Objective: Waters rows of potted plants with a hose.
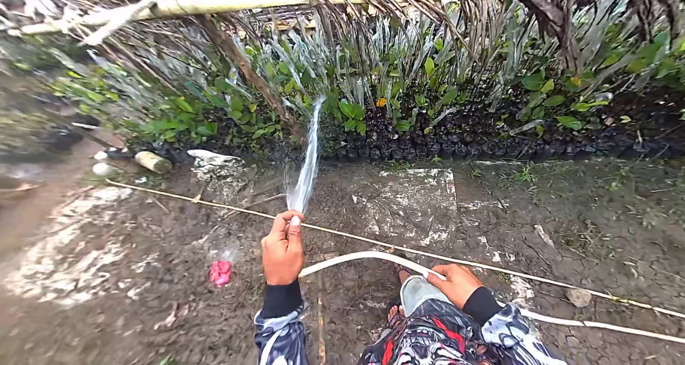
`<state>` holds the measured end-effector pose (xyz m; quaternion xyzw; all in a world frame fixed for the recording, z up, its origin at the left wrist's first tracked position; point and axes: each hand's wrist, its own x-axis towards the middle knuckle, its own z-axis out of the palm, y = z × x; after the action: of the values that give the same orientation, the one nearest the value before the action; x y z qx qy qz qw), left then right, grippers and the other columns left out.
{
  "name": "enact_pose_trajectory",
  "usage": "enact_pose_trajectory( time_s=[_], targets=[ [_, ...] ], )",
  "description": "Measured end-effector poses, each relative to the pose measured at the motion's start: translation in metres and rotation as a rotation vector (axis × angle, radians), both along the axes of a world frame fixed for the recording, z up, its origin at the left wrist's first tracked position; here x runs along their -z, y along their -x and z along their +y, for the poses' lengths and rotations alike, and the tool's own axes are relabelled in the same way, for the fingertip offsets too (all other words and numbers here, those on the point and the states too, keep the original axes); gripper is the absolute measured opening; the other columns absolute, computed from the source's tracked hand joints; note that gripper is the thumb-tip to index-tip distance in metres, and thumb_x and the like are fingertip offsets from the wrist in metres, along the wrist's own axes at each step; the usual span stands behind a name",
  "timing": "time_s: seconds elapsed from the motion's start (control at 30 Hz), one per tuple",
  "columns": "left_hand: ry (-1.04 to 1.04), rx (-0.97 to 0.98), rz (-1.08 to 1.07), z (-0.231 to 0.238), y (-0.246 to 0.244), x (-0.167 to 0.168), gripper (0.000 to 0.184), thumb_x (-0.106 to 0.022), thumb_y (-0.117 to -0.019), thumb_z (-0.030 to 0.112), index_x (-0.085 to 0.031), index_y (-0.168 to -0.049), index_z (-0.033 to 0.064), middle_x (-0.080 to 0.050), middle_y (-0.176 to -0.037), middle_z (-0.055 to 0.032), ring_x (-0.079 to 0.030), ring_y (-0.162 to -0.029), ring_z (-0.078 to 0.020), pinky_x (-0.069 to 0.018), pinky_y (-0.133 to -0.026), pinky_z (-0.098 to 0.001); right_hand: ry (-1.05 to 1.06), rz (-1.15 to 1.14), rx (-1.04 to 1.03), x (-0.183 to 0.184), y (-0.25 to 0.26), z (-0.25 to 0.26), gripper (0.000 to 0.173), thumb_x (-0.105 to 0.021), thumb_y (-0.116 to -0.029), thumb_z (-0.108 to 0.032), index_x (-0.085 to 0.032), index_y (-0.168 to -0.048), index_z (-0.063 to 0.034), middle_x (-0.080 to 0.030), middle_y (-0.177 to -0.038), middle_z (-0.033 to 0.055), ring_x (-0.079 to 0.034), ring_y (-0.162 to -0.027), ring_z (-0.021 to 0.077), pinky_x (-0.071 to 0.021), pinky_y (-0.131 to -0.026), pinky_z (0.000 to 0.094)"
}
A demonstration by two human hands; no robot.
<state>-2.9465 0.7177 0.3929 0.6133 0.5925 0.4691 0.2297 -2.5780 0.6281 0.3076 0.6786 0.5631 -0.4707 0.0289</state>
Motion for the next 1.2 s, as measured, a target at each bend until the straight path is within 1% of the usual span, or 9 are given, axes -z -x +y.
enact_pose_trajectory(
  time_s=[0.1,0.2,0.43,0.53,0.7,0.83,1.0,1.13,1.2],
  targets=[
    [-0.038,-0.010,0.026,0.023,-0.006,-0.008,0.029,-0.043,-0.1080,0.032,-0.064,-0.115,0.0133,-0.045,-0.057,0.0113,-0.041,-0.042,-0.0039,-0.0389,-0.041,-0.0254,-0.017,0.046,-0.012,0.004,-0.002,0.026,0.046,-0.052,-0.1035,-0.051,-0.076,-0.105,-0.0112,-0.073,-0.092,0.0156,-0.069,-0.092,0.0343,-0.0509,-0.086,0.0600],
    [-0.038,-0.033,0.069,0.050,-0.016,-0.015,0.030,-0.044,-0.1076,0.033,-0.064,-0.116,0.0139,-0.047,-0.058,0.0106,-0.042,-0.043,-0.0044,-0.0402,-0.042,-0.0263,-0.027,0.061,-0.042,-0.002,-0.011,0.065,0.047,-0.053,-0.1038,-0.051,-0.076,-0.108,-0.0108,-0.074,-0.096,0.0160,-0.069,-0.097,0.0343,-0.0507,-0.090,0.0599],
    [-0.028,-0.010,0.089,0.106,-0.040,-0.029,0.029,-0.044,-0.1077,0.035,-0.064,-0.115,0.0153,-0.046,-0.058,0.0103,-0.042,-0.043,-0.0046,-0.0399,-0.042,-0.0261,-0.054,0.044,-0.098,-0.009,-0.042,0.130,0.049,-0.052,-0.1033,-0.053,-0.075,-0.103,-0.0098,-0.072,-0.092,0.0161,-0.069,-0.093,0.0344,-0.0505,-0.087,0.0595],
    [0.028,0.020,0.130,0.127,-0.050,-0.032,0.029,-0.045,-0.1066,0.036,-0.065,-0.116,0.0162,-0.048,-0.058,0.0098,-0.042,-0.043,-0.0048,-0.0398,-0.043,-0.0272,-0.039,0.047,-0.103,-0.007,-0.052,0.149,0.049,-0.051,-0.1034,-0.054,-0.076,-0.106,-0.0107,-0.073,-0.094,0.0161,-0.069,-0.095,0.0349,-0.0508,-0.088,0.0599],
    [-0.015,-0.011,0.087,0.153,-0.067,-0.042,0.029,-0.044,-0.1077,0.037,-0.064,-0.116,0.0175,-0.044,-0.058,0.0105,-0.041,-0.043,-0.0049,-0.0399,-0.042,-0.0265,-0.056,0.064,-0.081,0.001,-0.068,0.166,0.050,-0.052,-0.1021,-0.055,-0.076,-0.104,-0.0110,-0.073,-0.092,0.0154,-0.070,-0.093,0.0335,-0.0517,-0.087,0.0592],
    [0.039,-0.006,0.155,0.168,-0.082,-0.042,0.031,-0.045,-0.1066,0.041,-0.064,-0.116,0.0189,-0.046,-0.058,0.0097,-0.042,-0.043,-0.0056,-0.0401,-0.044,-0.0285,-0.038,0.083,-0.075,0.002,-0.078,0.177,0.049,-0.051,-0.1035,-0.053,-0.076,-0.106,-0.0109,-0.073,-0.094,0.0154,-0.070,-0.095,0.0333,-0.0512,-0.089,0.0587],
    [0.019,-0.048,0.173,0.185,-0.095,-0.061,0.031,-0.043,-0.1071,0.041,-0.064,-0.117,0.0192,-0.047,-0.058,0.0067,-0.042,-0.042,-0.0084,-0.0408,-0.043,-0.0310,-0.035,0.087,-0.074,-0.004,-0.083,0.179,0.049,-0.053,-0.1026,-0.054,-0.075,-0.106,-0.0107,-0.073,-0.093,0.0156,-0.069,-0.094,0.0337,-0.0517,-0.087,0.0587],
    [0.067,-0.006,0.229,0.198,-0.102,-0.074,0.032,-0.043,-0.1077,0.041,-0.064,-0.118,0.0188,-0.047,-0.058,0.0029,-0.042,-0.042,-0.0122,-0.0404,-0.042,-0.0350,-0.034,0.110,-0.082,-0.008,-0.083,0.179,0.049,-0.052,-0.1026,-0.053,-0.075,-0.108,-0.0105,-0.073,-0.095,0.0157,-0.070,-0.095,0.0338,-0.0516,-0.088,0.0588],
    [0.043,-0.012,0.226,0.203,-0.106,-0.085,0.032,-0.043,-0.1082,0.041,-0.064,-0.117,0.0188,-0.047,-0.057,0.0028,-0.040,-0.041,-0.0122,-0.0389,-0.042,-0.0345,-0.040,0.117,-0.080,-0.010,-0.083,0.180,0.049,-0.052,-0.1024,-0.054,-0.075,-0.105,-0.0102,-0.072,-0.092,0.0152,-0.069,-0.093,0.0330,-0.0513,-0.086,0.0584]
  ],
)
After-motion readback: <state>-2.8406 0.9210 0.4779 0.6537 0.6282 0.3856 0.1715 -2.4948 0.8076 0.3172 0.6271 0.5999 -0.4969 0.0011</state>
